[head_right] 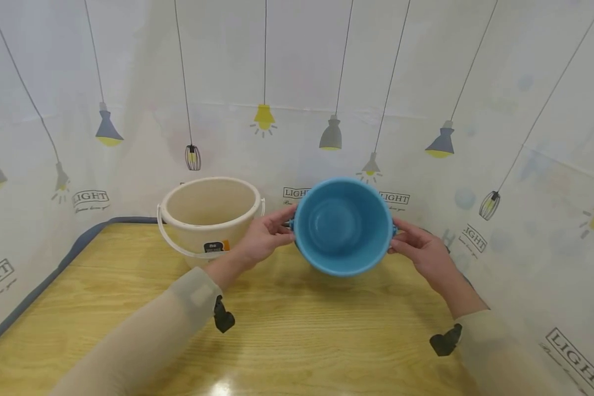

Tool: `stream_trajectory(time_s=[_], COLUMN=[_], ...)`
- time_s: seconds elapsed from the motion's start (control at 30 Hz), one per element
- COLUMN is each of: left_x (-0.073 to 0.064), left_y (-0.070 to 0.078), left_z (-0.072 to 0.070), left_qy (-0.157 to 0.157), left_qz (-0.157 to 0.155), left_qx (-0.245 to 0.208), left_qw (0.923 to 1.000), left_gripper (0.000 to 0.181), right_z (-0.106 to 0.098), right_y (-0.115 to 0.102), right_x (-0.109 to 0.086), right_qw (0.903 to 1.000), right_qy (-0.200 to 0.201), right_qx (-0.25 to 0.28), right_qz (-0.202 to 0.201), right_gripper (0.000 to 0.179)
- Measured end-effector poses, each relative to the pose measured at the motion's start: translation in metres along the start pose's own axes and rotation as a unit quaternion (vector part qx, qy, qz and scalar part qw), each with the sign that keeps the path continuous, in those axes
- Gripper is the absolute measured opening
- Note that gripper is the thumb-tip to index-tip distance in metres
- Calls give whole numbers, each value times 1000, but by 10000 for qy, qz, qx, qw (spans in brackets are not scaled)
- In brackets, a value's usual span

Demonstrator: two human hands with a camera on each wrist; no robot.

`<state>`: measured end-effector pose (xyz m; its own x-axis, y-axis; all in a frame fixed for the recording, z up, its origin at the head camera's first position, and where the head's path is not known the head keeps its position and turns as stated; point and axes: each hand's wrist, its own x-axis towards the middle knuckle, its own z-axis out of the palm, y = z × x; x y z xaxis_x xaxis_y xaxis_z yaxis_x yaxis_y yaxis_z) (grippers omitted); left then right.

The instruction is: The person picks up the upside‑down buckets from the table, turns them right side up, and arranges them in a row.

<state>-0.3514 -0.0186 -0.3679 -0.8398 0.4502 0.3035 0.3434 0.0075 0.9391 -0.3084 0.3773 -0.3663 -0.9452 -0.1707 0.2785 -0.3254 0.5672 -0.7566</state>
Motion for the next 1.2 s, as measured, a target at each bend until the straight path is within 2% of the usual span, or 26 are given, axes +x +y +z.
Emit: stream_trajectory(time_s=[0.27, 0.4, 0.5, 0.7, 0.83, 0.9, 1.0, 1.1, 1.2], left_x=[-2, -3, -3, -4, -3, -2, -2, -2, -2], left_y=[4, 4, 5, 7, 7, 7, 7, 7, 7], left_z=[-6, -9, -10, -12, -11, -10, -9, -9, -8], left_qy=[-22, -16, -91, -459, -479, -471, -414, -292, -184], left_qz=[-208, -318, -310, -85, -13, -3, -97, -250, -387], left_qx=[726, 819, 653, -79, -165, -211, -291, -387, -465], left_qw=[9971, 9961, 9973, 9989, 9987, 9987, 9987, 9985, 9980], left_gripper=[80, 77, 76, 77, 76, 75, 75, 74, 71], right_z=[-6, -10, -13, -16, -14, -10, -4, 1, 3], right_y=[-3, -6, -6, -8, -9, -9, -11, -10, -8], right_x=[0, 1, 2, 2, 1, 1, 3, 7, 11], right_qw=[9994, 9996, 9995, 9985, 9987, 9995, 9987, 9890, 9812], right_qy=[6, 23, -14, -80, -129, -154, -194, -314, -397], right_qx=[-335, -272, -317, -544, -495, -257, 461, 1443, 1881], right_qz=[-63, -111, -58, -3, 42, 88, 85, -61, -191], right_gripper=[60, 58, 58, 57, 57, 57, 57, 57, 57])
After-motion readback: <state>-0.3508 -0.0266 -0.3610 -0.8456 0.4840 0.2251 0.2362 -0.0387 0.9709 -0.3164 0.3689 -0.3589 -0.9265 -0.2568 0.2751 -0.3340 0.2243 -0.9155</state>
